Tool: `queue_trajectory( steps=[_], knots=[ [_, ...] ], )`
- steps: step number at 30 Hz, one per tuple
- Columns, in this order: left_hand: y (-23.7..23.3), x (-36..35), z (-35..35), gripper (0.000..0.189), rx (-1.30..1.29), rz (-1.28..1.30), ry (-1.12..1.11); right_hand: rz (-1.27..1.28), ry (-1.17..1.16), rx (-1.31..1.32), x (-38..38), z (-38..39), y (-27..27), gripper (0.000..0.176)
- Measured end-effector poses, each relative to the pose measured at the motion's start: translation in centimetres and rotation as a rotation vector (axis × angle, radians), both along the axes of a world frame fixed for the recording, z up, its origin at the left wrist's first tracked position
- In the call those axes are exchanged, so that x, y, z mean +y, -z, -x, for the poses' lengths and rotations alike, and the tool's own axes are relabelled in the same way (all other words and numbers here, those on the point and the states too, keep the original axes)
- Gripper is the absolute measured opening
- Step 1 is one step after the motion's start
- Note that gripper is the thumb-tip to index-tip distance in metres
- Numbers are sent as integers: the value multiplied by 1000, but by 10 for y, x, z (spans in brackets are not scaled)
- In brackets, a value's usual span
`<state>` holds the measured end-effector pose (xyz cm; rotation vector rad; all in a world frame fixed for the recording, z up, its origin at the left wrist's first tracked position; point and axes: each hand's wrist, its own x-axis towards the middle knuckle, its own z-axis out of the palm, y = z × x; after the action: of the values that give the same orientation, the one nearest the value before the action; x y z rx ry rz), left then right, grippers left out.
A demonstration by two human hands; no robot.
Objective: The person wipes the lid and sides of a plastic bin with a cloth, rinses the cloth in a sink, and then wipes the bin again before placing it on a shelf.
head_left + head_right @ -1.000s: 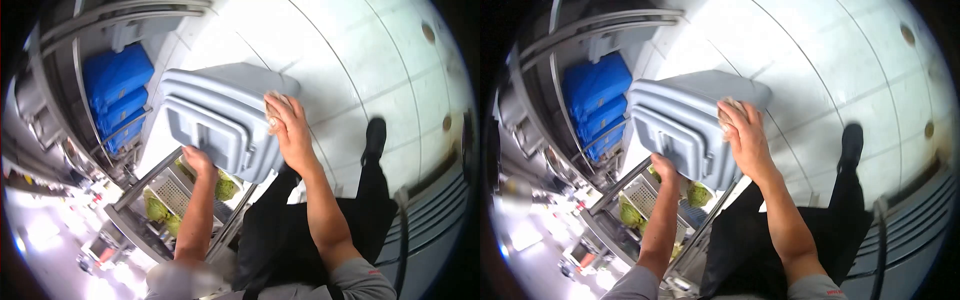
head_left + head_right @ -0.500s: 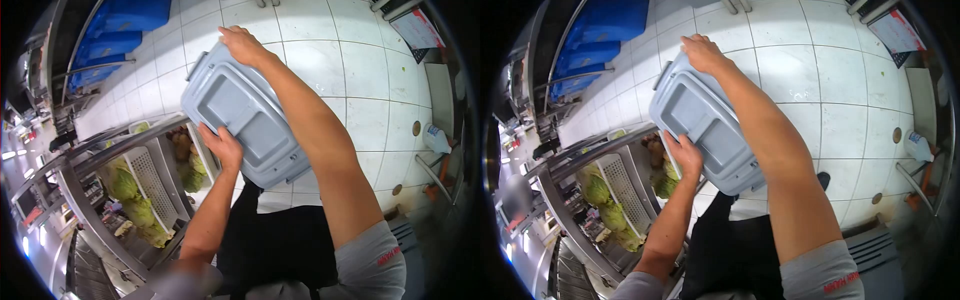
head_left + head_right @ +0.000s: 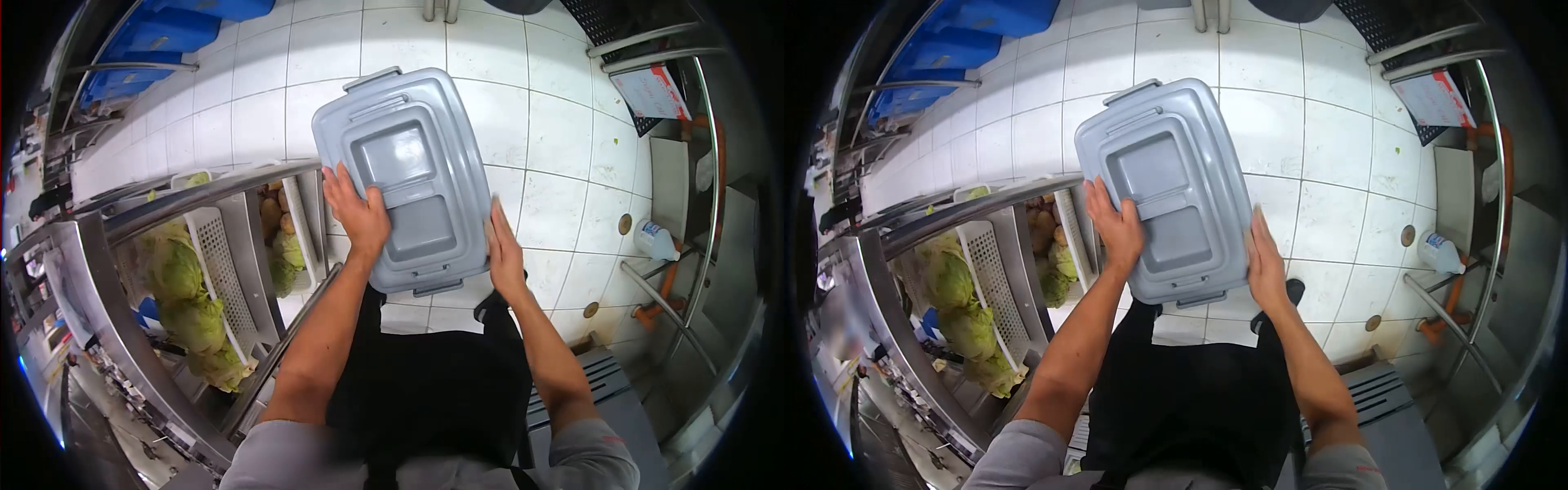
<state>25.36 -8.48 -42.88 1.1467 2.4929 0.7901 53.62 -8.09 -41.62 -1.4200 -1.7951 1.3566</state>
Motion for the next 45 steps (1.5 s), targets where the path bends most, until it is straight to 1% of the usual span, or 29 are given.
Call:
queue_trajectory(
  steps=[2, 4, 5, 6, 7, 8, 10, 11, 13, 14, 15, 18, 20, 22, 24, 25, 26, 28, 29, 31, 32, 33, 34, 36, 37, 38, 40, 43, 45],
  knots=[
    [-7, -3, -5, 69, -10, 3, 13, -169, -27, -92, 55, 36, 9, 50],
    [2, -6, -7, 70, 0, 10, -1, -329, -75, -110, 130, 71, 30, 47],
    [4, -6, -6, 70, 11, 9, -1, -201, -5, -31, 162, 93, 18, 46],
    [5, -7, -5, 70, 24, 11, -4, -159, 39, 27, 185, 115, 9, 46],
    [-1, -7, -4, 67, 19, 10, 4, -119, 84, 85, 208, 137, -1, 46],
    [-5, -12, 1, 66, -44, -7, 8, -165, 109, 117, 221, 155, 1, 48],
    [-13, -17, 9, 65, -178, -66, 22, -208, -11, -430, 238, 174, 47, 48],
    [-13, -38, 16, 69, -409, -232, -54, -243, -71, -704, 245, 183, 59, 48],
    [0, -109, 0, 73, -565, -204, -471, -87, -106, -928, 243, 210, 23, 43],
    [8, -147, -21, 73, -817, -104, -612, -6, -112, -1037, 239, 224, 9, 42],
    [12, -170, -36, 75, -1062, -3, -754, -93, -202, -1040, 232, 238, 7, 41],
    [-27, -163, -53, 79, -1513, -7, -861, -353, -482, -1025, 205, 280, 10, 39],
    [-17, -171, -61, 80, -1524, -57, -807, -515, -553, -609, 172, 304, 29, 38],
    [-11, -175, -60, 81, -1513, -88, -792, -648, -606, -120, 132, 325, -2, 35],
    [-15, -173, -63, 81, -1504, -96, -827, -803, -758, -346, 148, 336, -27, 38],
    [-16, -173, -63, 79, -1506, -97, -848, -877, -835, -464, 160, 334, -26, 41],
    [-16, -172, -60, 80, -1520, -122, -827, -709, -766, -628, 174, 331, 7, 46],
    [-17, -175, -57, 80, -1551, -164, -785, -651, -658, -771, 152, 327, 7, 48],
    [-19, -173, -59, 78, -1493, -143, -835, -755, -658, -719, 141, 327, 11, 47],
    [25, -196, -59, 84, -1860, -322, -963, -951, -650, -616, 117, 314, 30, 47],
    [38, -206, -61, 87, -2036, -420, -1015, -1026, -706, -534, 103, 306, 32, 44],
    [-2, -191, -55, 98, -1873, -379, -1146, -1102, -757, -448, 82, 299, 30, 42],
    [-11, -189, -53, 101, -1878, -404, -1174, -1181, -800, -361, 61, 290, 26, 40],
    [-21, -194, -47, 106, -1893, -437, -1220, -713, -669, -162, -5, 268, 26, 30],
    [-21, -196, -45, 113, -1933, -458, -1254, -544, -812, -305, -32, 243, 17, 36],
    [-10, -204, -45, 112, -1956, -477, -1195, -534, -848, -257, -61, 218, -2, 30],
    [18, -221, -47, 110, -1998, -514, -1093, -561, -1118, -343, -99, 167, -18, 24],
    [-25, -193, -24, 97, -1536, -194, -1010, -405, -906, 15, -93, 115, -24, 22],
    [-29, -168, -6, 84, -1263, -210, -707, -320, -642, -168, -56, 109, -71, 26]
  ],
)
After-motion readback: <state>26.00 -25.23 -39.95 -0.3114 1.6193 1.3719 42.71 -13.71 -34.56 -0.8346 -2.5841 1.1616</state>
